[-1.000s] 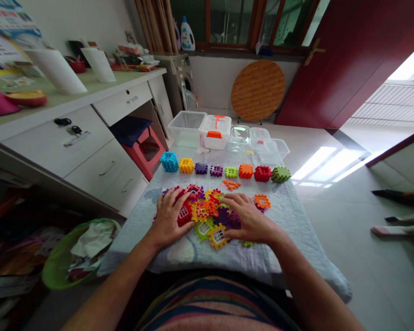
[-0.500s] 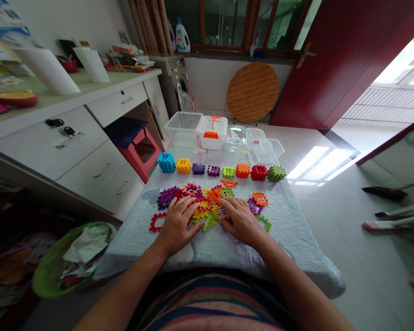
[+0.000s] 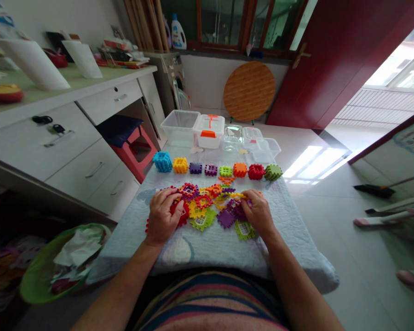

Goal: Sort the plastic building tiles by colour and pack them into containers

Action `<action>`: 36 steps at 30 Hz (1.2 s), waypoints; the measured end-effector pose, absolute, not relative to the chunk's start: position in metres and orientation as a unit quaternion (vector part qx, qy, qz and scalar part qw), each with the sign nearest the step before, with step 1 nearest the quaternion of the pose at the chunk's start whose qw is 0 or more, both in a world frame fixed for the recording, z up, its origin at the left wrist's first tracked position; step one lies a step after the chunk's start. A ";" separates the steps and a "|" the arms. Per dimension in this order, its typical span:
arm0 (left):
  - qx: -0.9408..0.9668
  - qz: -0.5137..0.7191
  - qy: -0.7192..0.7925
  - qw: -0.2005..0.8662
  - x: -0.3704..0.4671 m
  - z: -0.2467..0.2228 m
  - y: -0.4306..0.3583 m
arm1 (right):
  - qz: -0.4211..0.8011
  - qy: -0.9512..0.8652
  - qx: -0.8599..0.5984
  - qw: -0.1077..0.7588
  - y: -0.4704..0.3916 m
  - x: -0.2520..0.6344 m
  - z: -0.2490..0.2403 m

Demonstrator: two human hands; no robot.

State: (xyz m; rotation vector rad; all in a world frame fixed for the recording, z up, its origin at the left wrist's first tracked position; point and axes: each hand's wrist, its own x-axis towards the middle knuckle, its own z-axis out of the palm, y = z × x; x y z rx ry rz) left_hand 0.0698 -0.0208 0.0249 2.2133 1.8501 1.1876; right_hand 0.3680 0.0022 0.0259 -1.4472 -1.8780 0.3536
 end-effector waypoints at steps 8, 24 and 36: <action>0.683 0.421 0.597 -0.002 0.063 0.024 -0.024 | 0.108 -0.735 -0.537 0.401 -0.004 0.369 0.022; 0.629 0.286 0.719 0.075 0.005 0.010 -0.006 | 0.144 -0.781 -0.499 0.348 0.020 0.354 0.053; 0.642 0.292 0.694 0.144 0.015 0.018 -0.008 | 0.200 -0.767 -0.507 0.339 0.044 0.330 0.037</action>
